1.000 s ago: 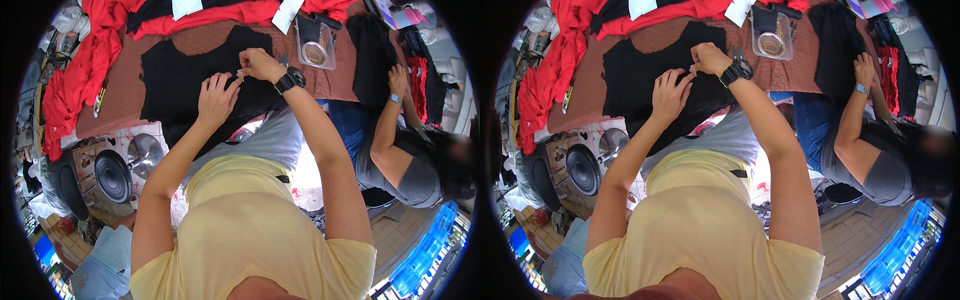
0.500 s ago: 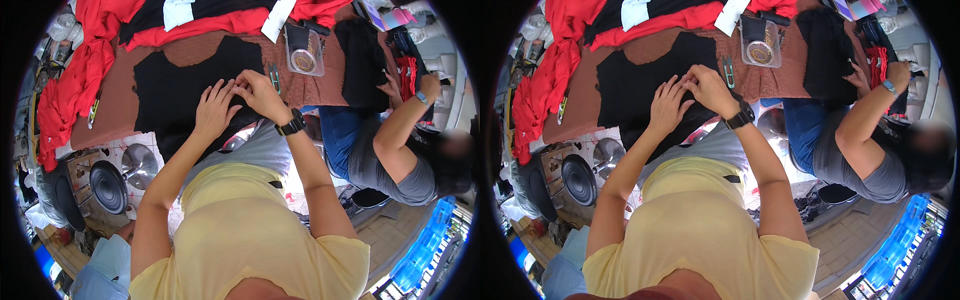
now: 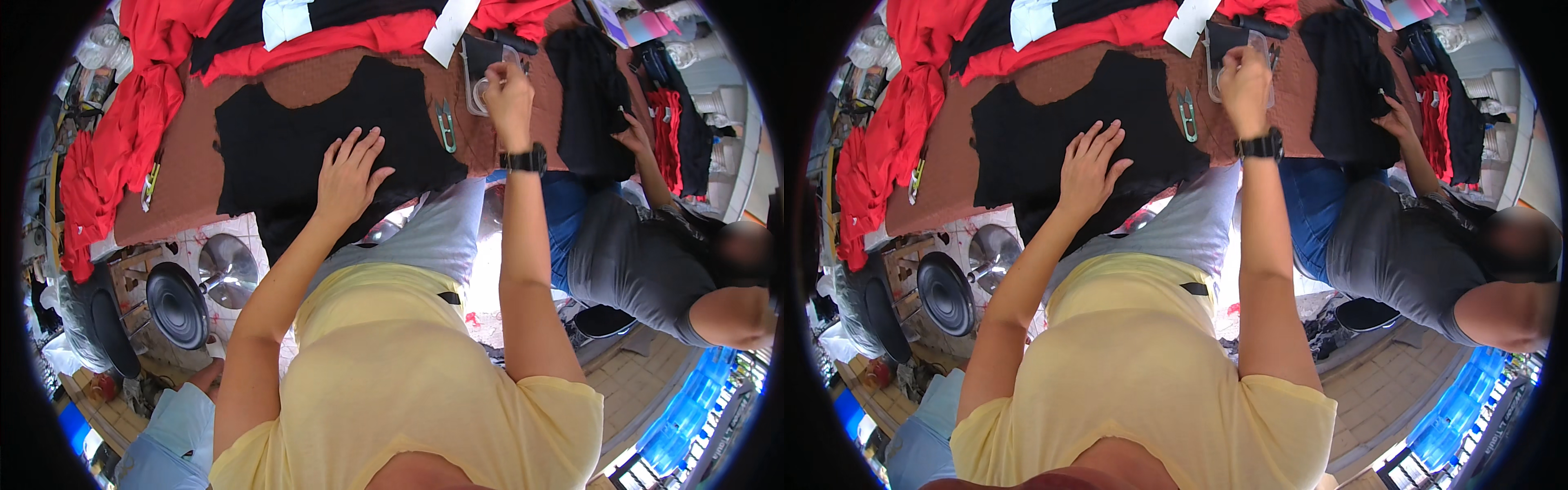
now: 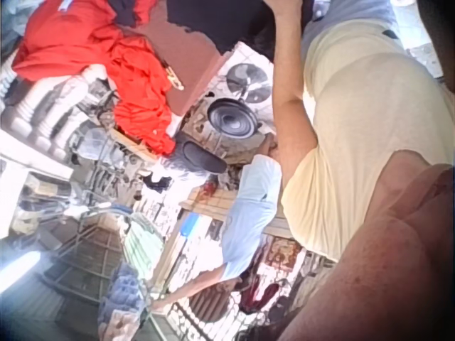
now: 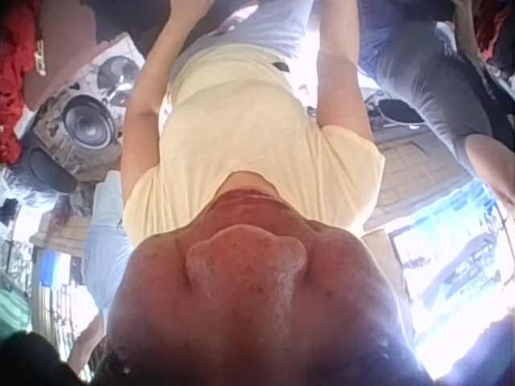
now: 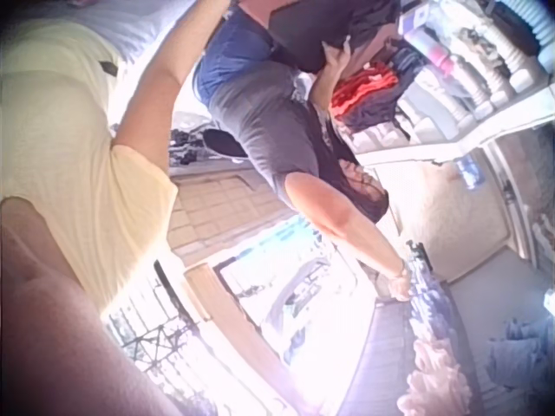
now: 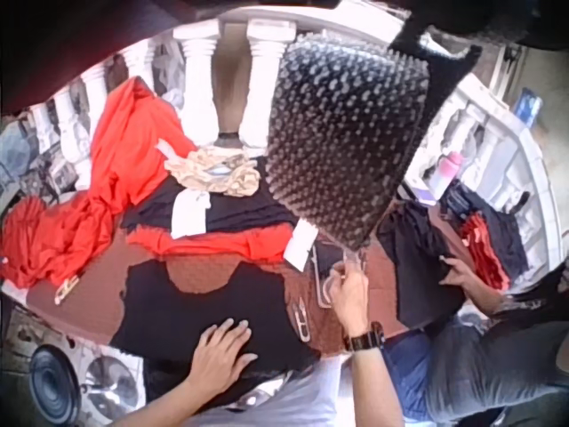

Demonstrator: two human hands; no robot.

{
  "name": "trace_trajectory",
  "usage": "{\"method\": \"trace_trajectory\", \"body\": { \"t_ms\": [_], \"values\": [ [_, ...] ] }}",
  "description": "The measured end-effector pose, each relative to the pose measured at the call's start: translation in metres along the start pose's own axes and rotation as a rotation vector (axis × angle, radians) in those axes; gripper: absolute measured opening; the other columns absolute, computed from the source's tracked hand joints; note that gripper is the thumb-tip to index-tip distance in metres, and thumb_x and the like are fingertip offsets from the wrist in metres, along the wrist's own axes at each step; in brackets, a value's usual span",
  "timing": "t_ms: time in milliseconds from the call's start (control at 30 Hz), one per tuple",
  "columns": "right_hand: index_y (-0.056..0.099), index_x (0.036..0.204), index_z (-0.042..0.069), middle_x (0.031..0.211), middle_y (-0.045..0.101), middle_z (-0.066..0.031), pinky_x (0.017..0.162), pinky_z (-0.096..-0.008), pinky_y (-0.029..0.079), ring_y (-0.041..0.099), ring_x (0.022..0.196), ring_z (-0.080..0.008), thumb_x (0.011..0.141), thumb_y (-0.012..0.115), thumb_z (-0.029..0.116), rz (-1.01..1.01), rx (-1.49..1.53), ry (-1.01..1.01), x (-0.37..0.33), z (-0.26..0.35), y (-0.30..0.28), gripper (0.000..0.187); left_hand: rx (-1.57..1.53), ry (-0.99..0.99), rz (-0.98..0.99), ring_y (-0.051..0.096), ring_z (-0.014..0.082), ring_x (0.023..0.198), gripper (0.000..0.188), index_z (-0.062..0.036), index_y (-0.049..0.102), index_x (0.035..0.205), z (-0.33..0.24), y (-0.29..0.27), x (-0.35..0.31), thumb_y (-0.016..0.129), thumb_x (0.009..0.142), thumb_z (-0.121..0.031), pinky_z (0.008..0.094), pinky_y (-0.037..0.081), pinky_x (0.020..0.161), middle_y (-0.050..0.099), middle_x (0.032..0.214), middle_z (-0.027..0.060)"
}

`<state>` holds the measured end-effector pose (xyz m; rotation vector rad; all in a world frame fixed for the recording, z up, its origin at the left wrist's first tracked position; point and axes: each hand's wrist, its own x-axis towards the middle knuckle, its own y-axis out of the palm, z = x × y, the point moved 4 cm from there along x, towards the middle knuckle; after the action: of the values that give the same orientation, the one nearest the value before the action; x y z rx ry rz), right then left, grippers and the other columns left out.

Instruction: The person positions black fabric pieces on a workspace, applies white adhesive labels to the center of each piece, and presses them down by hand.

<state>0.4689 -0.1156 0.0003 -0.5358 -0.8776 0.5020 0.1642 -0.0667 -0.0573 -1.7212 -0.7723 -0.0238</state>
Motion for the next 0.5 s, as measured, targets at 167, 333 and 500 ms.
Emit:
{"method": "trace_trajectory", "body": {
  "t_ms": [167,333,500],
  "values": [
    [0.071,0.093,-0.001,0.095,0.071,-0.0263,0.081,-0.0487,0.056,0.070,0.092,-0.0436,0.087,0.074,0.017,0.114,-0.243,0.050,0.049,-0.043,0.032,0.020,-0.186,-0.122,0.030,0.059,0.0275,0.118,0.036,-0.0065,0.073,0.118,0.006,-0.011,0.023,0.064,0.100,-0.036,0.0431,0.043,0.101,0.070,0.128,0.0022],
    [0.072,0.094,-0.002,0.094,0.071,-0.0299,0.079,-0.0508,0.058,0.071,0.088,-0.0451,0.086,0.074,0.022,0.133,-0.465,-0.060,0.056,-0.063,0.058,0.026,-0.603,-0.257,0.051,0.059,0.0285,0.112,0.029,-0.0069,0.072,0.123,0.034,-0.018,0.029,0.062,0.101,-0.022,0.0410,0.045,0.097,0.072,0.124,0.0038],
    [0.072,0.094,0.000,0.094,0.071,-0.0273,0.079,-0.0510,0.058,0.071,0.090,-0.0446,0.088,0.071,0.023,0.145,-0.481,-0.010,0.057,-0.073,0.055,0.023,-0.226,-0.008,-0.023,0.058,0.0260,0.118,0.032,-0.0099,0.072,0.125,0.015,-0.018,0.014,0.067,0.098,-0.025,0.0411,0.045,0.098,0.070,0.129,-0.0001]
  ]
}}
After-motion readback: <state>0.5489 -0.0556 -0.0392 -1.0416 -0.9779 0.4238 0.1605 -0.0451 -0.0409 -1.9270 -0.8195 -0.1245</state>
